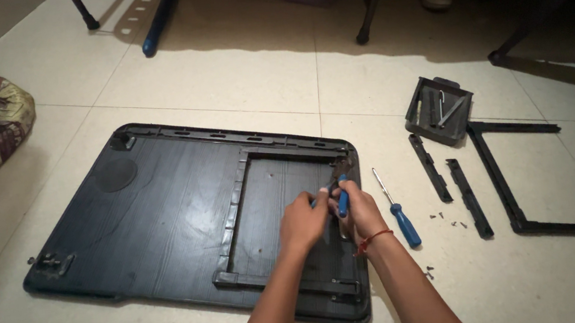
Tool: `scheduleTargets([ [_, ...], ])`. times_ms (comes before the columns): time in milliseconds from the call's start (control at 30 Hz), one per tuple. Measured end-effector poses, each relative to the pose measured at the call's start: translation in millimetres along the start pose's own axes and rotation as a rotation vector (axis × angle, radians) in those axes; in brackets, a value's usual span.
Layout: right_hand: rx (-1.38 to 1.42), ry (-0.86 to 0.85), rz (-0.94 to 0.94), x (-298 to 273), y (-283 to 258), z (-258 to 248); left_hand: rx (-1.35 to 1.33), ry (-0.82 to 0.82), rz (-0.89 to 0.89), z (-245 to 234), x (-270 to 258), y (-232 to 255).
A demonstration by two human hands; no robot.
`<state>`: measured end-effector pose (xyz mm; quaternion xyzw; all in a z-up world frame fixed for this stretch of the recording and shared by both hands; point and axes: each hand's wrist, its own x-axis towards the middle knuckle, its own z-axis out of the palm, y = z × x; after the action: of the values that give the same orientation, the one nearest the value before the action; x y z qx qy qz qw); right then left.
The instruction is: The person disassembles a black plastic folding stool by removing screws and detaching metal frame components. They use a screwdriver to loosen screws and pliers to remove fasteners, placing parts on the floor.
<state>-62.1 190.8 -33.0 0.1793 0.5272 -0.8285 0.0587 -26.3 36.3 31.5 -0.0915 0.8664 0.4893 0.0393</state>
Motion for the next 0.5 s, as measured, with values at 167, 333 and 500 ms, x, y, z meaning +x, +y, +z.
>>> scheduleTargets([
  [167,0.073,0.047,0.057,-6.4,7.5,-4.4,-0.076,-0.252,-0.087,-8.2,6.4,15.3],
  [333,0.204,0.041,0.049,-9.8,11.9,10.7,0.008,-0.388,0.045,-17.6,9.4,18.5],
  [500,0.136,0.077,0.081,-14.5,2.5,14.7,-0.109,-0.466,0.105,-18.5,19.7,7.7],
])
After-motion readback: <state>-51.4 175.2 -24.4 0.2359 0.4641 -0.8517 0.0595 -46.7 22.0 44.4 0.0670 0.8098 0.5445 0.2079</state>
